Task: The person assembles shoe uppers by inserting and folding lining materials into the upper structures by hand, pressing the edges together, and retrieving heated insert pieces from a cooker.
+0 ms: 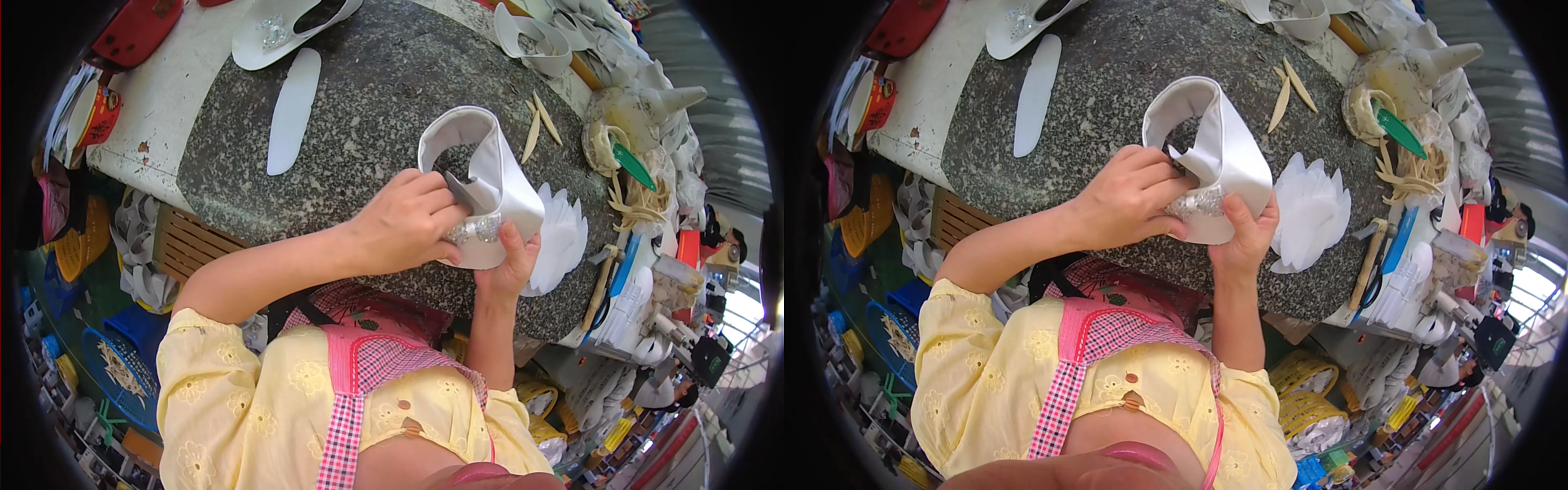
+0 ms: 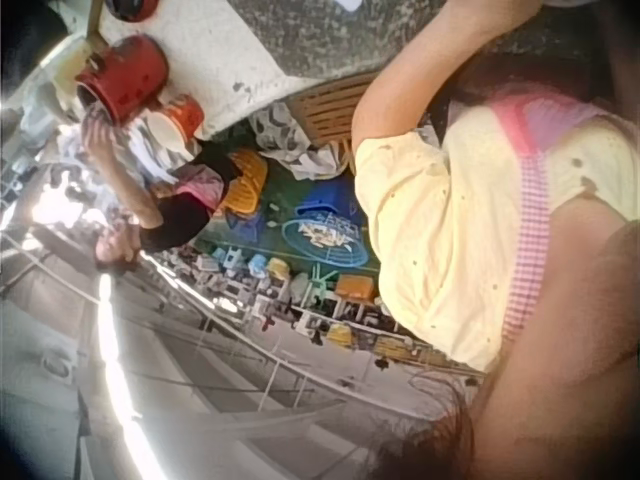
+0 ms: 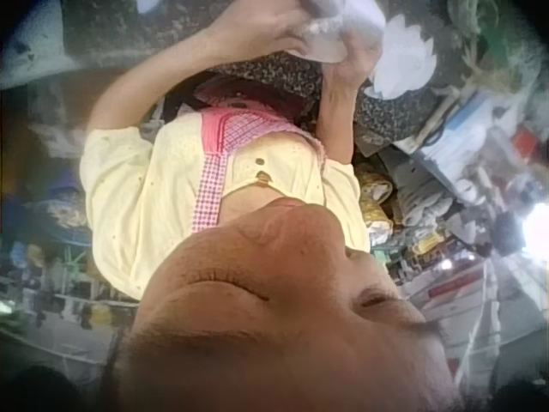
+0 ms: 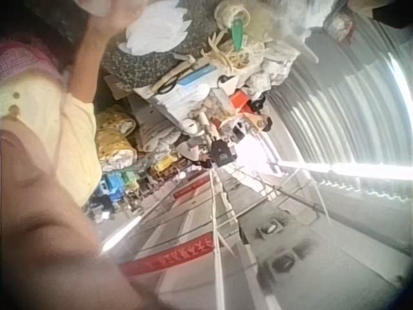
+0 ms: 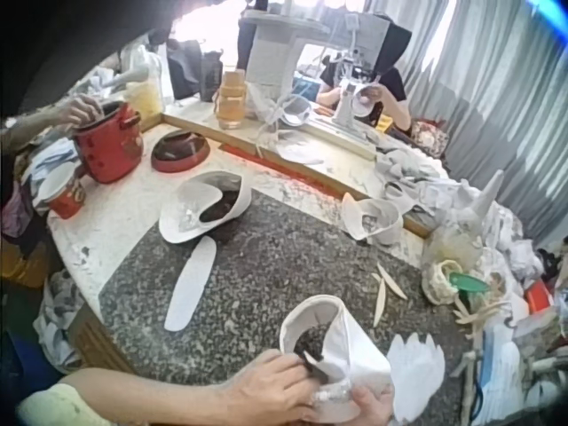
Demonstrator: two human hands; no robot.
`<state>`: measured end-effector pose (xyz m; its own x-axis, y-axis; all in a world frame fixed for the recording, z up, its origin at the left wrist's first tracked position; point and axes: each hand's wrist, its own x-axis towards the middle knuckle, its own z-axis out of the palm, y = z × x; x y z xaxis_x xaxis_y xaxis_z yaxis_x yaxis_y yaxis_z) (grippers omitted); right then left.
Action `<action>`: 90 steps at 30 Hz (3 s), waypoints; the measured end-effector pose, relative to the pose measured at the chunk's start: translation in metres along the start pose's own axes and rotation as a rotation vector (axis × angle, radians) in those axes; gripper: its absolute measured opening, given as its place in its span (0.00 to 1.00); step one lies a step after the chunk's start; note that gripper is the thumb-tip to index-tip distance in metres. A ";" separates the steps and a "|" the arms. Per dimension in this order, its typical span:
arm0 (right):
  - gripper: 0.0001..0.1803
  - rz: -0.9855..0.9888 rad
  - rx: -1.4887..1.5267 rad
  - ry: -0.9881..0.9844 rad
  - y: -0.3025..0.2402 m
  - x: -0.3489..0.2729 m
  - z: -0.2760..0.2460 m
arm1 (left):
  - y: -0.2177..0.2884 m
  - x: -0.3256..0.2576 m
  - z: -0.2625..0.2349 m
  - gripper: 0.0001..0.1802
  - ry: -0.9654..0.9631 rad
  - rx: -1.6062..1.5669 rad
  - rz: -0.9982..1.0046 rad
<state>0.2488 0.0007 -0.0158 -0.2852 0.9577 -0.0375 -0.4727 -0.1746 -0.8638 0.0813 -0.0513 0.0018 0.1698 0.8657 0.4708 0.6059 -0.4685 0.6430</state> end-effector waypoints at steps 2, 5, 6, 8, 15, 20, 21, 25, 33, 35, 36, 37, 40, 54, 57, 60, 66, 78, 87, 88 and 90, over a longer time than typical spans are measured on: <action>0.29 0.006 -0.022 -0.047 0.004 -0.005 0.000 | 0.001 0.000 -0.004 0.17 -0.141 -0.030 -0.093; 0.37 0.098 -0.027 -0.176 0.001 -0.007 -0.004 | -0.009 0.012 -0.019 0.13 -0.354 -0.069 0.010; 0.38 0.231 0.198 -0.236 -0.001 -0.005 -0.006 | -0.011 0.017 -0.023 0.12 -0.441 0.014 0.038; 0.37 0.378 0.370 -0.202 -0.003 -0.003 -0.008 | -0.018 0.021 -0.027 0.13 -0.412 0.090 0.094; 0.32 0.100 -0.029 -0.008 -0.002 -0.017 0.022 | -0.004 -0.003 -0.002 0.17 0.200 -0.008 0.116; 0.22 -0.182 -0.155 0.093 0.001 -0.013 0.025 | 0.003 0.000 -0.002 0.09 0.124 0.143 0.016; 0.22 -0.181 -0.154 0.092 0.004 -0.014 0.019 | 0.002 0.002 -0.003 0.09 0.124 0.145 0.015; 0.26 -0.286 -0.650 -0.085 -0.003 -0.012 0.002 | -0.004 0.006 -0.010 0.04 -0.110 0.014 -0.063; 0.23 0.231 0.347 -0.088 -0.004 0.000 -0.007 | -0.007 0.019 -0.034 0.02 -0.528 -0.124 -0.154; 0.23 0.201 0.319 0.012 -0.006 -0.002 -0.001 | -0.006 0.019 -0.032 0.03 -0.510 -0.094 -0.138; 0.23 0.168 0.302 0.034 -0.007 -0.004 0.001 | -0.005 0.019 -0.030 0.05 -0.488 -0.068 -0.123; 0.22 0.135 0.284 0.055 -0.009 -0.005 0.003 | -0.005 0.020 -0.030 0.05 -0.489 -0.068 -0.122; 0.23 0.149 0.444 0.015 -0.021 -0.007 0.018 | -0.007 0.023 -0.031 0.07 -0.546 0.014 -0.008; 0.24 0.126 0.220 0.076 -0.030 -0.008 0.046 | 0.001 0.060 -0.031 0.17 -0.453 -0.953 -0.702; 0.26 0.121 0.209 0.121 -0.030 -0.008 0.039 | -0.001 0.059 -0.027 0.16 -0.347 -0.897 -0.644; 0.29 0.132 0.244 0.110 -0.028 -0.009 0.035 | -0.001 0.058 -0.012 0.13 -0.170 -1.037 -0.673; 0.37 0.167 0.326 0.076 -0.019 -0.012 0.035 | 0.011 0.056 0.010 0.08 0.229 -0.778 -0.558; 0.43 0.175 0.247 -0.015 -0.021 -0.015 0.034 | 0.011 0.048 0.011 0.07 0.195 -0.786 -0.466; 0.47 0.175 0.225 0.004 -0.015 -0.018 0.039 | 0.008 0.052 0.015 0.07 0.124 -0.747 -0.445; 0.47 0.158 0.197 -0.009 -0.014 -0.018 0.040 | 0.007 0.053 0.015 0.07 0.126 -0.747 -0.449; 0.46 0.161 0.250 -0.023 -0.013 -0.017 0.036 | 0.007 0.060 0.010 0.10 0.082 -0.697 -0.414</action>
<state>0.2298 -0.0212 0.0140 -0.3909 0.9081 -0.1499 -0.6094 -0.3774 -0.6972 0.1033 -0.0015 0.0289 -0.0352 0.9898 0.1378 -0.0209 -0.1386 0.9901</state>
